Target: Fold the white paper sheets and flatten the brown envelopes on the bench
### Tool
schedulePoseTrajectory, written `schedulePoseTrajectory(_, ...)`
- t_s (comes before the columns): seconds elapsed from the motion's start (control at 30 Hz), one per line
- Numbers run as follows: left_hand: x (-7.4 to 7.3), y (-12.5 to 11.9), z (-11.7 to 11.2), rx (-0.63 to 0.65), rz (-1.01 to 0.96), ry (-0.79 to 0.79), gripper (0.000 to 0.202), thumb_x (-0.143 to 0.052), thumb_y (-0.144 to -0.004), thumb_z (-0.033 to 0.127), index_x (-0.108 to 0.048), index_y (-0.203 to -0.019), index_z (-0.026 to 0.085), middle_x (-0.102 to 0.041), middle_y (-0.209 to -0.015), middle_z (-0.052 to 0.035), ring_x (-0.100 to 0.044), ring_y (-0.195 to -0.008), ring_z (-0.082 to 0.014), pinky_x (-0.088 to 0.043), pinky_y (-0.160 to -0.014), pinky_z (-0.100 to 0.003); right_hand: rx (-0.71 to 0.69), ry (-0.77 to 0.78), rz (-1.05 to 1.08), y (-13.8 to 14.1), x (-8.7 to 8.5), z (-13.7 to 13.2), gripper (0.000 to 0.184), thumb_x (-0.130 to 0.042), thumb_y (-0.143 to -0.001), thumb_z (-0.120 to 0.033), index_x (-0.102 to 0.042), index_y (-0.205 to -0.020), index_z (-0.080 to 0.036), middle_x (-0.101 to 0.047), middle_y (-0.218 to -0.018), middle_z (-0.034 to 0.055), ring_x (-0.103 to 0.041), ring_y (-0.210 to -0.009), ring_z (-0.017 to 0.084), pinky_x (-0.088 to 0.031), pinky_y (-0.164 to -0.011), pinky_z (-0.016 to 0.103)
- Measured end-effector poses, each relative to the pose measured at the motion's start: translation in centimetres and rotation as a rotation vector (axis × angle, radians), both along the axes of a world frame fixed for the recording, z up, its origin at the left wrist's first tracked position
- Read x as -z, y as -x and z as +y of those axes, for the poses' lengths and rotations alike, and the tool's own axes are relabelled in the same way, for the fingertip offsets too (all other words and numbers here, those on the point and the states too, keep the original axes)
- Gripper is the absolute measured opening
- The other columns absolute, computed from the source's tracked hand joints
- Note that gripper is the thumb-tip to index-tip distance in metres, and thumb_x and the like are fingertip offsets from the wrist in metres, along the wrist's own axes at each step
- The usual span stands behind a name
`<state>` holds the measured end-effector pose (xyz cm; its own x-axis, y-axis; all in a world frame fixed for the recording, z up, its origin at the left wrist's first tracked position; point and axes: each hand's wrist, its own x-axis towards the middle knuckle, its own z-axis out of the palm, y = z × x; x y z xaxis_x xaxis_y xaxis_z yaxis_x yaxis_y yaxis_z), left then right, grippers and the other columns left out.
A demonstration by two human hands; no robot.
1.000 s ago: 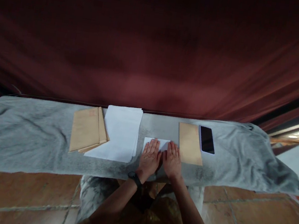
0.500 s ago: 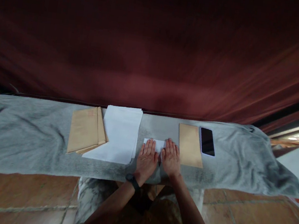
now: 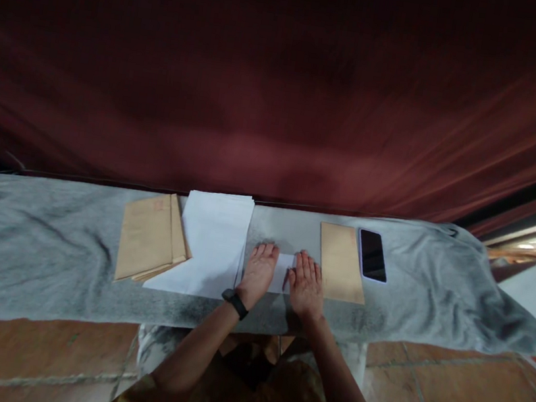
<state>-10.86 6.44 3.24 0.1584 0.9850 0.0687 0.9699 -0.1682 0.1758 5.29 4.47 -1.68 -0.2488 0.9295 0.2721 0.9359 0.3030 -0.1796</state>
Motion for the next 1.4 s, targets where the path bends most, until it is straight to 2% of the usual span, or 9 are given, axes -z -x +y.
schedulePoseTrajectory(0.37,-2.0,1.0,2.1,0.097,-0.061,0.042,0.03,-0.043,-0.09,0.004,-0.068,-0.095,0.02,-0.071,-0.101,-0.0071,-0.064,-0.096,-0.0209,-0.047,-0.09,-0.033,-0.035,-0.013,0.106,-0.5,-0.6,0.7,0.052,-0.035,-0.103,-0.028,-0.04,-0.152,-0.01,-0.052,-0.148,0.0172,-0.042,-0.14,0.027,-0.031,-0.116,0.049)
schedulePoseTrajectory(0.53,-5.2,1.1,1.3,0.103,-0.091,-0.035,0.029,-0.04,-0.097,0.01,-0.065,-0.102,0.022,-0.07,-0.1,-0.0049,-0.065,-0.092,-0.0207,-0.049,-0.087,-0.035,-0.043,-0.018,0.17,-1.4,-3.9,2.4,0.037,-0.04,-0.101,-0.021,-0.061,-0.132,-0.015,-0.068,-0.116,0.0137,-0.059,-0.114,0.026,-0.04,-0.109,0.045)
schedulePoseTrajectory(0.67,-7.2,2.2,-0.2,0.203,-0.148,-0.197,0.026,-0.043,-0.098,0.014,-0.065,-0.109,0.024,-0.068,-0.118,-0.0045,-0.061,-0.11,-0.0208,-0.048,-0.101,-0.037,-0.128,-0.072,0.209,-2.5,-6.9,2.8,0.034,-0.039,-0.102,-0.019,-0.068,-0.119,-0.023,-0.07,-0.109,0.0069,-0.061,-0.107,0.023,-0.035,-0.114,0.044)
schedulePoseTrajectory(0.77,-6.0,2.9,-2.4,0.243,-0.12,-0.252,0.028,-0.045,-0.098,0.014,-0.065,-0.114,0.025,-0.063,-0.132,-0.0039,-0.055,-0.123,-0.0215,-0.042,-0.112,-0.04,-0.178,-0.085,0.206,-3.1,-7.0,1.5,0.038,-0.039,-0.1,-0.016,-0.066,-0.125,-0.027,-0.069,-0.115,0.0041,-0.059,-0.114,0.021,-0.031,-0.118,0.045)
schedulePoseTrajectory(0.93,-0.9,2.9,-6.4,0.265,-0.082,-0.192,0.027,-0.049,-0.093,0.008,-0.067,-0.107,0.022,-0.065,-0.131,-0.007,-0.057,-0.124,-0.0214,-0.042,-0.115,-0.04,-0.238,0.0,0.171,-3.6,-3.6,-2.1,0.036,-0.045,-0.095,-0.011,-0.069,-0.119,-0.023,-0.07,-0.116,0.0064,-0.061,-0.114,0.023,-0.035,-0.117,0.048)
schedulePoseTrajectory(1.0,0.4,2.8,-7.5,0.261,-0.1,-0.147,0.027,-0.051,-0.091,0.007,-0.068,-0.105,0.022,-0.065,-0.133,-0.0076,-0.057,-0.126,-0.0215,-0.043,-0.114,-0.041,-0.264,0.018,0.186,-3.9,-2.5,-3.2,0.038,-0.045,-0.092,-0.008,-0.069,-0.119,-0.02,-0.07,-0.118,0.0075,-0.062,-0.114,0.023,-0.036,-0.116,0.048)
schedulePoseTrajectory(1.2,0.8,1.6,-7.4,0.187,-0.178,-0.098,0.029,-0.049,-0.092,0.014,-0.068,-0.113,0.02,-0.061,-0.141,-0.0078,-0.053,-0.133,-0.0214,-0.041,-0.116,-0.04,-0.21,0.012,0.312,-2.9,-1.7,-3.2,0.042,-0.041,-0.094,-0.014,-0.065,-0.128,-0.016,-0.067,-0.129,0.0099,-0.059,-0.123,0.022,-0.042,-0.114,0.044)
schedulePoseTrajectory(1.3,1.2,0.0,-6.2,0.144,-0.128,-0.11,0.046,-0.041,-0.096,0.016,-0.052,-0.141,0.014,-0.047,-0.154,-0.0115,-0.04,-0.145,-0.0224,-0.035,-0.121,-0.044,-0.214,0.058,0.283,-0.7,-1.8,-2.1,0.047,-0.035,-0.101,-0.022,-0.053,-0.143,-0.014,-0.058,-0.143,0.0116,-0.051,-0.135,0.021,-0.042,-0.114,0.041)
schedulePoseTrajectory(1.4,2.3,-1.1,-5.3,0.064,-0.033,-0.088,0.056,-0.034,-0.095,0.012,-0.037,-0.151,0.007,-0.038,-0.16,-0.0155,-0.03,-0.15,-0.0245,-0.03,-0.123,-0.048,-0.193,0.085,0.184,1.2,-1.5,-1.5,0.05,-0.031,-0.105,-0.029,-0.044,-0.15,-0.013,-0.049,-0.152,0.013,-0.04,-0.144,0.023,-0.033,-0.119,0.045)
